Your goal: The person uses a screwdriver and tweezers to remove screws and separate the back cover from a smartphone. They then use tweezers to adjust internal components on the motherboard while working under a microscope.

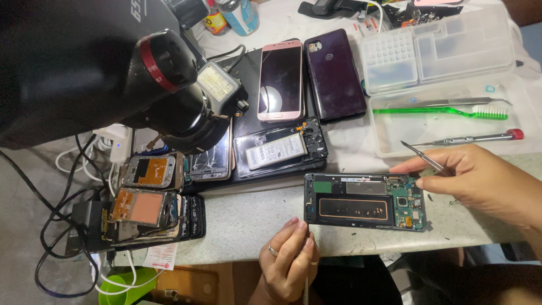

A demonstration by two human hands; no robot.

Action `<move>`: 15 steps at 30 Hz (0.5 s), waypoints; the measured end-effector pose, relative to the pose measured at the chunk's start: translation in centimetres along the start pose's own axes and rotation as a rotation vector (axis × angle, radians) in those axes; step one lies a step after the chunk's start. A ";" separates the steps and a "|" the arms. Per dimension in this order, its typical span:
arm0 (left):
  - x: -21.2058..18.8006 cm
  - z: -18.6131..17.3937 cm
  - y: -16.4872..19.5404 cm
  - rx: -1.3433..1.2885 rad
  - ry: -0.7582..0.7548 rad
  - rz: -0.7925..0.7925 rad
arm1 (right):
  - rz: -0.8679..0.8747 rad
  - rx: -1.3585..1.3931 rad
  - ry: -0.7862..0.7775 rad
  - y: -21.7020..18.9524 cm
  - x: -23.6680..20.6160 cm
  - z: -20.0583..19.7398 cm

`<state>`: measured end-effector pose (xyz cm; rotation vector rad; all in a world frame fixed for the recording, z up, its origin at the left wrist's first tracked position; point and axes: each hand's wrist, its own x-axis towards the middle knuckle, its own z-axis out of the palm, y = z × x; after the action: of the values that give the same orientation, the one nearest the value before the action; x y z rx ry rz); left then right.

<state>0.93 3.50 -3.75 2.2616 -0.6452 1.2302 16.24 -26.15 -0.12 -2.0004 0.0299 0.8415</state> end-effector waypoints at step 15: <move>0.0 0.2 -0.1 -0.011 -0.011 -0.007 | 0.083 -0.055 0.041 0.7 0.4 0.0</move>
<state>1.11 3.45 -3.82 2.2609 -0.6456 1.2092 16.32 -26.46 -0.86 -2.0795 0.1150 0.8625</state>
